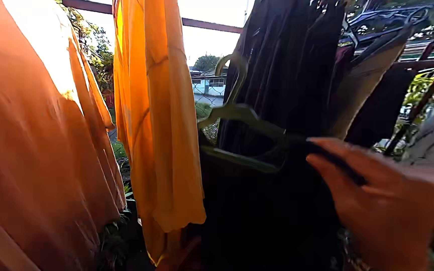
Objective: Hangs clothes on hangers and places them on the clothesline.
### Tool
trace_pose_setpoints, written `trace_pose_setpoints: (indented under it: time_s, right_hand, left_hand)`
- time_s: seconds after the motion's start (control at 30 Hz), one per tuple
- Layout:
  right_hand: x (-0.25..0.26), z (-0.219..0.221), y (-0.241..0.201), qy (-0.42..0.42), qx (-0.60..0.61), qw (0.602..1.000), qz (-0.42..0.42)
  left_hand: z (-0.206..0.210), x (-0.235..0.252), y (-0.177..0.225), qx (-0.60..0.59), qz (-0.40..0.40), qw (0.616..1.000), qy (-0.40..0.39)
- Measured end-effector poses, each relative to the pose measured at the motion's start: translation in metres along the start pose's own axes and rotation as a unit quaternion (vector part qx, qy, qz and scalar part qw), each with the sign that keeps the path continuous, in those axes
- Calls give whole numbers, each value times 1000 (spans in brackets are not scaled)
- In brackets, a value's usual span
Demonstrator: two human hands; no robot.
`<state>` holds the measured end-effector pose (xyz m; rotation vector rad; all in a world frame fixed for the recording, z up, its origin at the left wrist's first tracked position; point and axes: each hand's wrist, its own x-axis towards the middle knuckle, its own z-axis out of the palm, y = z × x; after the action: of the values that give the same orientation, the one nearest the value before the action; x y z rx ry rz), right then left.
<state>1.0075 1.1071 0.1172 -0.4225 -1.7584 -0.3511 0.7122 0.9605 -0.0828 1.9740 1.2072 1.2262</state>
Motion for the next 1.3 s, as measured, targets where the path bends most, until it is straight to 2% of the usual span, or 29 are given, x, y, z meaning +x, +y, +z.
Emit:
trace_pose_setpoints:
  time_s: [0.1, 0.23, 0.37, 0.47, 0.57, 0.63, 0.7, 0.77, 0.83, 0.9, 0.97, 1.0, 1.07, 1.13, 1.3]
  right_hand:
    - [-76, -5, -23, -31, 16, 999, 17]
    - [-149, -27, -66, -94, 56, 992, 65]
    - [-184, -56, -101, -123, 87, 987, 48]
    - [-195, -83, -124, -140, 118, 983, 34]
    - [-200, -107, -132, -143, 117, 983, 23]
    - [-208, -119, -126, -147, 105, 983, 28]
    - [-218, -131, -109, -188, 41, 981, 39]
    - [-229, -140, -93, -262, -26, 962, 69]
    - [-237, -133, -95, -332, -3, 933, 141]
    - [-250, -110, -104, -349, 139, 900, 220]
    - [-278, -78, -107, -307, 316, 863, 247]
    - [-288, -64, -110, -273, 361, 857, 246]
    - [-296, -52, -112, -243, 363, 873, 218]
    - [-296, -54, -107, -273, 307, 897, 163]
    - [-288, -63, -93, -326, 271, 899, 108]
  left_hand:
    - [12, 0, -6, 5, 15, 996, 89]
    - [36, -26, -24, 63, -35, 988, 137]
    - [67, -50, -37, 18, -64, 969, 238]
    - [79, -61, -44, 49, -75, 950, 300]
    - [90, -74, -43, 51, -58, 955, 286]
    - [96, -81, -38, -4, -44, 963, 265]
    - [101, -85, -31, -48, -26, 965, 257]
    - [101, -85, -23, -40, 1, 968, 248]
    - [103, -80, -8, 6, 4, 971, 238]
    - [110, -73, 7, 38, 11, 968, 249]
    - [116, -67, 14, 51, 11, 961, 272]
    - [118, -65, 17, 62, 9, 957, 283]
    - [121, -61, 20, 105, 9, 944, 312]
    - [124, -59, 19, 146, 10, 929, 338]
    - [132, -60, 20, 112, 51, 921, 370]
